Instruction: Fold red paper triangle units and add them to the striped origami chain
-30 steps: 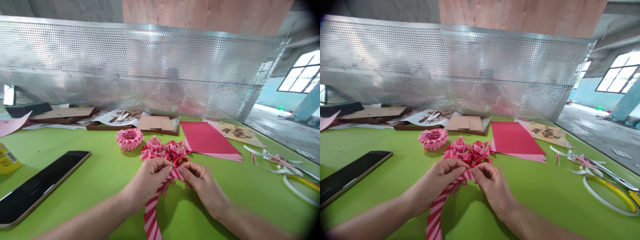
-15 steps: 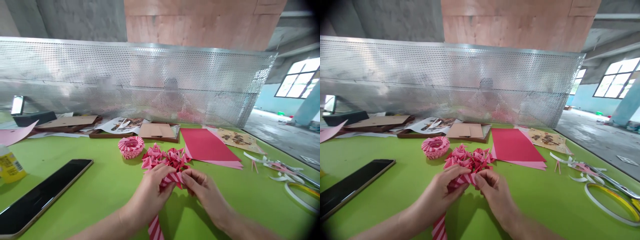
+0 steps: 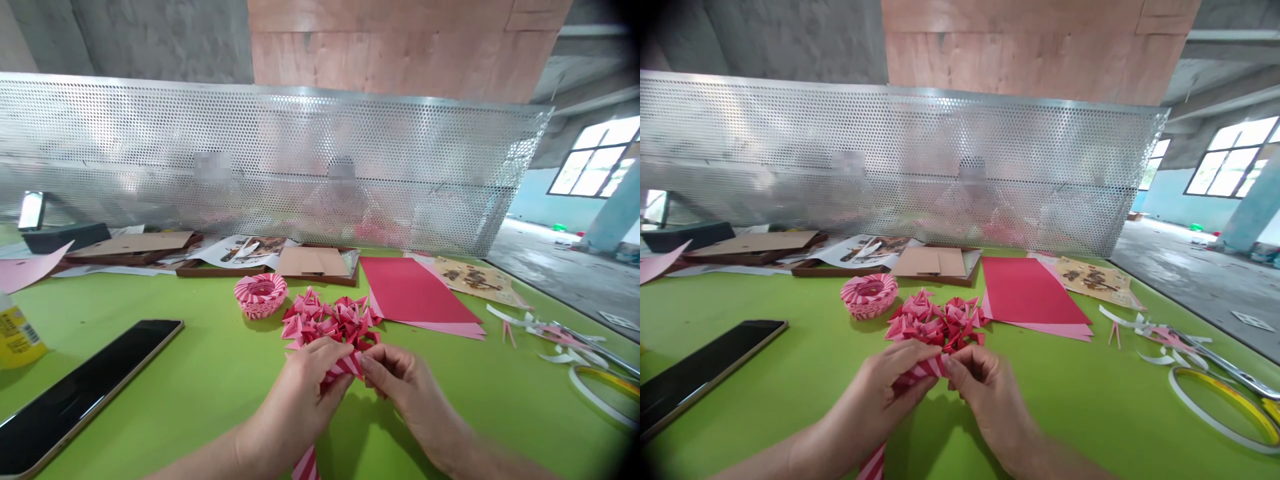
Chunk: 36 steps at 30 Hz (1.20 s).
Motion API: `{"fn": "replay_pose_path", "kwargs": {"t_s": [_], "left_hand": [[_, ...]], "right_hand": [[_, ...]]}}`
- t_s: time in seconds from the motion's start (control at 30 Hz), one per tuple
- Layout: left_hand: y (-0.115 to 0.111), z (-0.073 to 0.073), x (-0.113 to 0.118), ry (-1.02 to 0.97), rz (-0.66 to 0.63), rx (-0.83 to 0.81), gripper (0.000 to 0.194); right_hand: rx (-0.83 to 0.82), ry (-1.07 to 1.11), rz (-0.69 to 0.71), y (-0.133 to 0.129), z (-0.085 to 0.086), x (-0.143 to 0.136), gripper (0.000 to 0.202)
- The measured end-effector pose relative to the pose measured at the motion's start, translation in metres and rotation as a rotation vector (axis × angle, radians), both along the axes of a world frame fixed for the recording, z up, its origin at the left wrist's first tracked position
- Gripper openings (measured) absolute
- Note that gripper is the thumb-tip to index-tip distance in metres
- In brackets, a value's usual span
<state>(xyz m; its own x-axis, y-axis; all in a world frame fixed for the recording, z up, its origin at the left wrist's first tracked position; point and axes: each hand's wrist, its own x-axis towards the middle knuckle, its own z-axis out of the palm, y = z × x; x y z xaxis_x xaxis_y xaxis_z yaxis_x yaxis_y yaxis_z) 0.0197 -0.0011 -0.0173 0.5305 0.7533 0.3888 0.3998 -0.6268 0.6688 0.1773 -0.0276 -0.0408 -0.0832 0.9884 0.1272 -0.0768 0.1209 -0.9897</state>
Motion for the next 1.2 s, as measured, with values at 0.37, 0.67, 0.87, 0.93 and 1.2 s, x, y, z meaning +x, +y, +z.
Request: {"fn": "replay_pose_path", "kwargs": {"t_s": [0.37, 0.67, 0.87, 0.93, 1.2], "left_hand": [[0.0008, 0.0004, 0.0006, -0.017, 0.030, -0.095, 0.028], [0.0000, 0.0047, 0.0028, -0.046, 0.090, -0.212, 0.019], [0.0010, 0.0006, 0.0027, -0.036, 0.094, -0.154, 0.017], [0.0010, 0.0007, 0.0033, -0.041, 0.100, -0.149, 0.017], [0.0015, 0.0037, 0.0035, -0.108, 0.094, -0.259, 0.015]], "right_hand": [[0.020, 0.057, -0.007, 0.0009, 0.0008, -0.0022, 0.025], [0.039, -0.010, -0.015, 0.0008, -0.0005, 0.0008, 0.024], [0.036, 0.014, -0.033, 0.0027, -0.0036, -0.0003, 0.024], [0.026, 0.023, -0.035, 0.0025, -0.0033, -0.0010, 0.023], [0.036, -0.026, -0.030, 0.0035, -0.0001, -0.0010, 0.026]]}}
